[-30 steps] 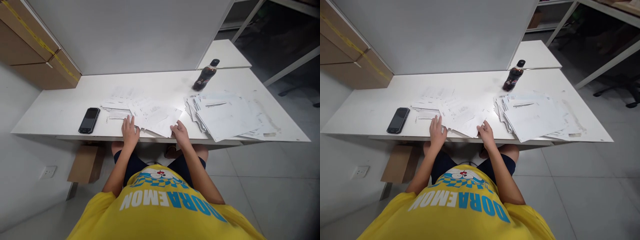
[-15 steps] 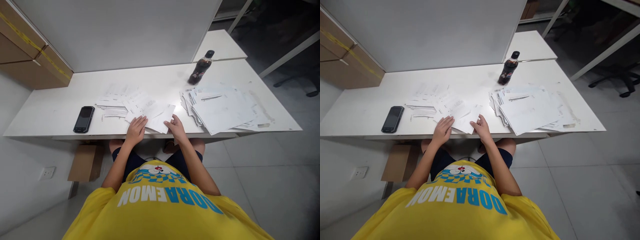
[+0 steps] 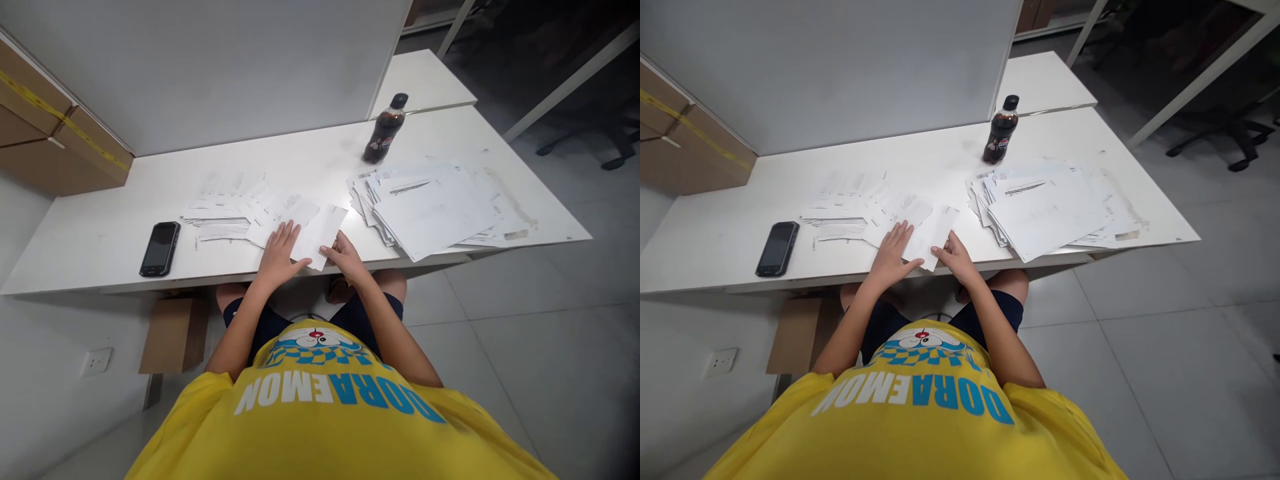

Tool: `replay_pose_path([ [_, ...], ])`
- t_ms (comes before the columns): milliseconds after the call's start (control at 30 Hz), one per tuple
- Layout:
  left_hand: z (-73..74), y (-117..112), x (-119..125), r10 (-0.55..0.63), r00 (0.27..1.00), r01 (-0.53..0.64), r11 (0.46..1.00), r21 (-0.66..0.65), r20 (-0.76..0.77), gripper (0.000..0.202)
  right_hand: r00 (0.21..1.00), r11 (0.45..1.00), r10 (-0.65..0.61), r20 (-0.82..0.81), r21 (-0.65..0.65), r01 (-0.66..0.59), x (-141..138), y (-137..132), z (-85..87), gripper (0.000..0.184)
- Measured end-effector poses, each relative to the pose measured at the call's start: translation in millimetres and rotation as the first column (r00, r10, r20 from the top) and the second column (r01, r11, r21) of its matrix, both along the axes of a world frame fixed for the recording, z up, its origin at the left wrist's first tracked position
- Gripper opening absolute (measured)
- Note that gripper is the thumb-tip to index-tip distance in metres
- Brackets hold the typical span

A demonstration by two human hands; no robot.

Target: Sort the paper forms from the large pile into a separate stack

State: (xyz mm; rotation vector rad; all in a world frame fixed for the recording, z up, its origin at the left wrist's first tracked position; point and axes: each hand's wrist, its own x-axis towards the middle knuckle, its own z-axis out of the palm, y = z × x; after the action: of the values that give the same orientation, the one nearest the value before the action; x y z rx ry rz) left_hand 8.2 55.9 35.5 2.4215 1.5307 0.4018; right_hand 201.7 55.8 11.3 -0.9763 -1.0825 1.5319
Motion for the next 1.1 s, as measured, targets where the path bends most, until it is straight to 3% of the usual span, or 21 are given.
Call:
replay_pose_path([
  [100,4.0,1,-1,-0.017,0.998,0.015,0.999,-0.036,-0.053,0.094,0.999,0.999,0.036,-0.007,0.004,-0.036,5,0,-1.0,0.057],
  [233,6.2,0,-3,-0.042,0.996,0.038,0.998,-0.045,-0.073,0.096,0.996,0.997,0.071,-0.046,-0.013,-0.072,10,0,-4.3,0.057],
  [400,7.4,-1,-3,-0.03,0.999,0.03,1.0,-0.009,-0.031,0.069,0.987,0.995,0.101,-0.123,-0.012,-0.103,13,1,-6.5,0.056],
  [533,4.0,4,-4,0.041,0.981,-0.052,0.997,0.056,0.188,0.043,0.988,0.996,0.076,-0.133,-0.025,-0.08,14,1,-5.0,0.051],
  [600,1.2,7,-8,0.174,0.922,-0.199,0.979,0.038,0.345,0.039,0.993,0.998,0.06,-0.099,-0.028,-0.063,14,1,-4.2,0.05],
  [733,-2.2,10,-18,0.465,0.668,-0.507,0.856,-0.102,0.581,0.042,1.0,0.998,-0.009,-0.017,-0.058,0.008,8,1,-2.6,0.047],
  [800,-3.5,9,-21,0.485,0.588,-0.545,0.829,-0.127,0.647,0.04,0.999,0.997,-0.054,0.008,-0.063,0.054,3,2,-3.5,0.047],
  [900,-7.4,2,-21,0.469,0.539,-0.548,0.826,-0.131,0.7,0.037,0.989,0.989,-0.129,0.077,-0.057,0.134,-5,5,-7.9,0.047],
  [967,-9.6,-6,-22,0.464,0.501,-0.596,0.797,-0.098,0.73,0.036,0.973,0.981,-0.179,0.143,-0.05,0.188,-8,7,-10.0,0.043],
  [1033,-9.3,-17,-26,0.472,0.445,-0.693,0.72,-0.042,0.761,0.036,0.947,0.968,-0.246,0.208,0.007,0.25,-8,10,-7.5,0.037],
  [1100,-6.1,-29,-37,0.493,0.371,-0.809,0.588,0.013,0.787,0.035,0.9,0.937,-0.344,0.267,0.153,0.313,-5,17,1.7,0.031],
])
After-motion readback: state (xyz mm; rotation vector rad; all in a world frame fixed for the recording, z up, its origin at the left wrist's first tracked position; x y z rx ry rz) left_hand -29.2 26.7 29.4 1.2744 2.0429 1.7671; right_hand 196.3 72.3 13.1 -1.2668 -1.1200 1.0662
